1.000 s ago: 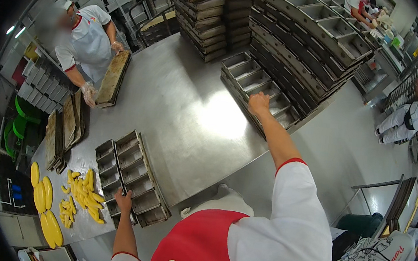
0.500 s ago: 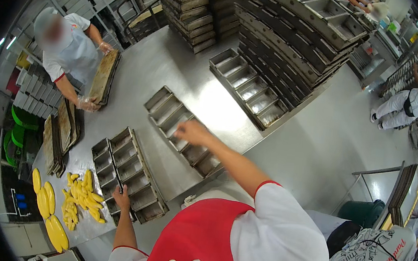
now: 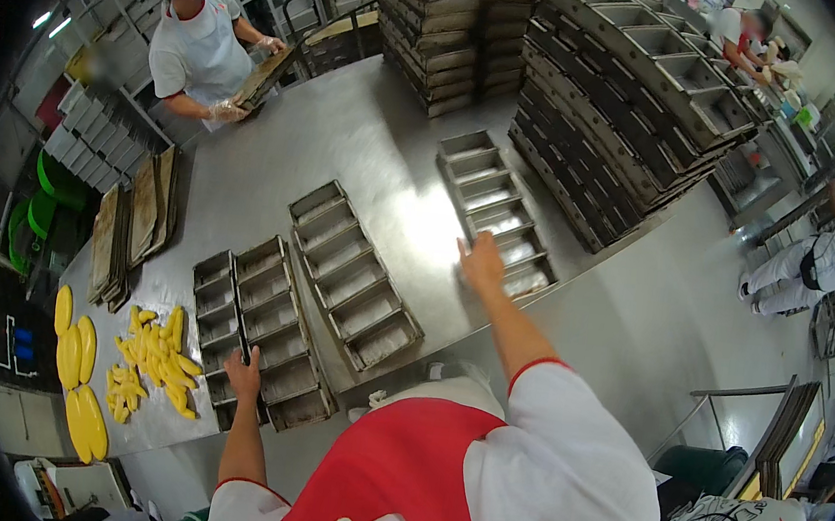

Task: The person places yellow, banana-shaped dough pieces into metal baking trays. They pick up the dough from a large pile on a stainless steel table and arrange them into the compartments of the trays. The person repeatedly fills trays and moves them to a nearby rack.

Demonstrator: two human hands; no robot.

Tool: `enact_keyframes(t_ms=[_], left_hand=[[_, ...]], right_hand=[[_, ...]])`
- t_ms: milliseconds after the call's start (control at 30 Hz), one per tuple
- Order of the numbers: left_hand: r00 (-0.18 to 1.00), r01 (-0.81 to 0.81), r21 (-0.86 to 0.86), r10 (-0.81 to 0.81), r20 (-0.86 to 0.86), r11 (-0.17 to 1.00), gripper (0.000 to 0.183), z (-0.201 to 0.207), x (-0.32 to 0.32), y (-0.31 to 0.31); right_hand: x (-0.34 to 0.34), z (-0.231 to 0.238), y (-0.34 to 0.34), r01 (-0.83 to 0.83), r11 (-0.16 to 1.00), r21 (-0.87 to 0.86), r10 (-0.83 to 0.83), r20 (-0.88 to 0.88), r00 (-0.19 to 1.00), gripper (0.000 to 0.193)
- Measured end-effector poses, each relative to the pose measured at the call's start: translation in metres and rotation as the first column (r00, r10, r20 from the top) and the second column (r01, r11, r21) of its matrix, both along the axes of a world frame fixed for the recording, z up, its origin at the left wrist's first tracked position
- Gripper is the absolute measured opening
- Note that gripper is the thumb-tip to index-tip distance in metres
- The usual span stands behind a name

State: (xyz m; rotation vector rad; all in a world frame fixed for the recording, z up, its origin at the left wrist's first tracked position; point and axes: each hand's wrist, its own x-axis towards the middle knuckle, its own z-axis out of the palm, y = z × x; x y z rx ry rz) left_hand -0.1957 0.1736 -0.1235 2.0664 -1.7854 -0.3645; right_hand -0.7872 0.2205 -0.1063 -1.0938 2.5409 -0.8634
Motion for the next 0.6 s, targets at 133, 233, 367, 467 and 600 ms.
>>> enact_keyframes(t_ms=[133,233,367,467,600], left_hand=[[0.993,0.121,-0.008,-0.121,-0.012,0.993,0.072,-0.007,-0.026,-0.024],[0.997,0.081,0.001,-0.081,0.01,0.997,0.071,-0.022,0.0,-0.017],[1.0,0.014,0.007,-0.014,0.003,1.0,0.07,-0.01,0.013,0.0],[1.0,0.009,-0.003,-0.009,-0.025,1.0,0.069,-0.01,-0.002,-0.008],[0.998,-0.009,0.066,0.014,-0.067,0.998,0.067,0.021,-0.033,-0.005]], right_hand=[[0.047,-0.051,-0.002,-0.149,0.988,-0.033,0.147,-0.057,0.987,0.078],[0.042,0.058,-0.016,-0.679,0.734,-0.002,0.662,0.223,0.716,0.077],[-0.069,0.275,-0.02,-0.442,0.821,-0.361,0.263,-0.448,0.855,0.045],[-0.174,0.395,0.018,-0.229,0.91,-0.345,-0.216,-0.867,0.448,0.042],[-0.287,0.412,0.064,0.292,0.947,0.131,-0.065,-0.814,0.577,0.041]])
